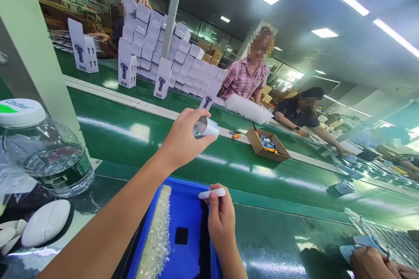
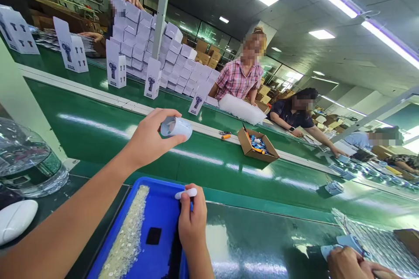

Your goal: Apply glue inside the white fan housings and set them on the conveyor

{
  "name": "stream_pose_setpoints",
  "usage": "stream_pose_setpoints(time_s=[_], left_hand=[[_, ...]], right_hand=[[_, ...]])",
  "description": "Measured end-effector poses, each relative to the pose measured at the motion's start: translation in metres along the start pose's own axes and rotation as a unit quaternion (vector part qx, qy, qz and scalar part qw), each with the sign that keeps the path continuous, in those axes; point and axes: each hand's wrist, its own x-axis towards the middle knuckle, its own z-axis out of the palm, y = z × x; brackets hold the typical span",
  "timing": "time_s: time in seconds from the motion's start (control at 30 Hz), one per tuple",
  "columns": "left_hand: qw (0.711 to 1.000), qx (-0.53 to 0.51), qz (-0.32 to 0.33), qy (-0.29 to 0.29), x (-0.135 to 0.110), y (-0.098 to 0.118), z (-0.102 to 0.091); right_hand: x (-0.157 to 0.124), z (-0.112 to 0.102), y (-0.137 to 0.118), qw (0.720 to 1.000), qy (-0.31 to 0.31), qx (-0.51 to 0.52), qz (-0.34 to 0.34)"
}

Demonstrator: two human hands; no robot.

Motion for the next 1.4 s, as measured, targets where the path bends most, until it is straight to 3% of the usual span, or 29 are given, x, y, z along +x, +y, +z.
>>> stream_pose_setpoints(time_s=[0.23,0.33,0.43,0.5,0.6,0.7,0.77,0.8,0.87,0.93,1.0,1.07,1.2,1.4], left_hand=[[1.000,-0.018,-0.018,0.009,0.000,-0.002,0.001],[0.994,-0.086,-0.058,0.021,0.000,-0.005,0.004],[0.982,-0.159,-0.105,0.013,0.001,-0.008,0.005],[0.963,-0.224,-0.147,-0.012,0.003,-0.010,0.005],[0.907,-0.361,-0.211,-0.041,0.006,-0.014,0.006],[0.854,-0.450,-0.256,-0.054,0.008,-0.022,0.010],[0.834,-0.466,-0.290,-0.062,0.008,-0.030,0.016],[0.831,-0.460,-0.308,-0.064,0.008,-0.034,0.019],[0.837,-0.429,-0.332,-0.072,0.006,-0.041,0.026],[0.848,-0.395,-0.338,-0.101,0.004,-0.045,0.032],[0.855,-0.366,-0.336,-0.147,0.001,-0.046,0.036],[0.861,-0.337,-0.329,-0.192,0.000,-0.043,0.039],[0.876,-0.303,-0.290,-0.240,-0.001,-0.034,0.042],[0.880,-0.291,-0.280,-0.249,-0.002,-0.024,0.042]], right_hand=[[0.001,0.001,-0.006,0.998,-0.051,-0.014,-0.026],[0.002,0.003,-0.014,0.992,-0.107,-0.035,-0.058],[0.001,0.001,-0.020,0.993,-0.107,-0.025,-0.048],[-0.002,-0.003,-0.023,0.996,-0.085,0.004,-0.032],[-0.008,-0.011,-0.030,0.995,-0.074,0.047,-0.036],[-0.012,-0.011,-0.037,0.984,-0.166,0.037,-0.057],[-0.012,-0.008,-0.040,0.974,-0.218,0.027,-0.061],[-0.012,-0.007,-0.039,0.974,-0.215,0.034,-0.062],[-0.011,-0.005,-0.038,0.987,-0.139,0.066,-0.056],[-0.009,-0.008,-0.035,0.993,-0.011,0.108,-0.037],[-0.007,-0.012,-0.034,0.983,0.106,0.146,-0.015],[-0.005,-0.015,-0.036,0.970,0.167,0.178,0.004],[0.000,-0.017,-0.041,0.962,0.170,0.210,0.027],[0.001,-0.016,-0.040,0.960,0.173,0.215,0.046]])
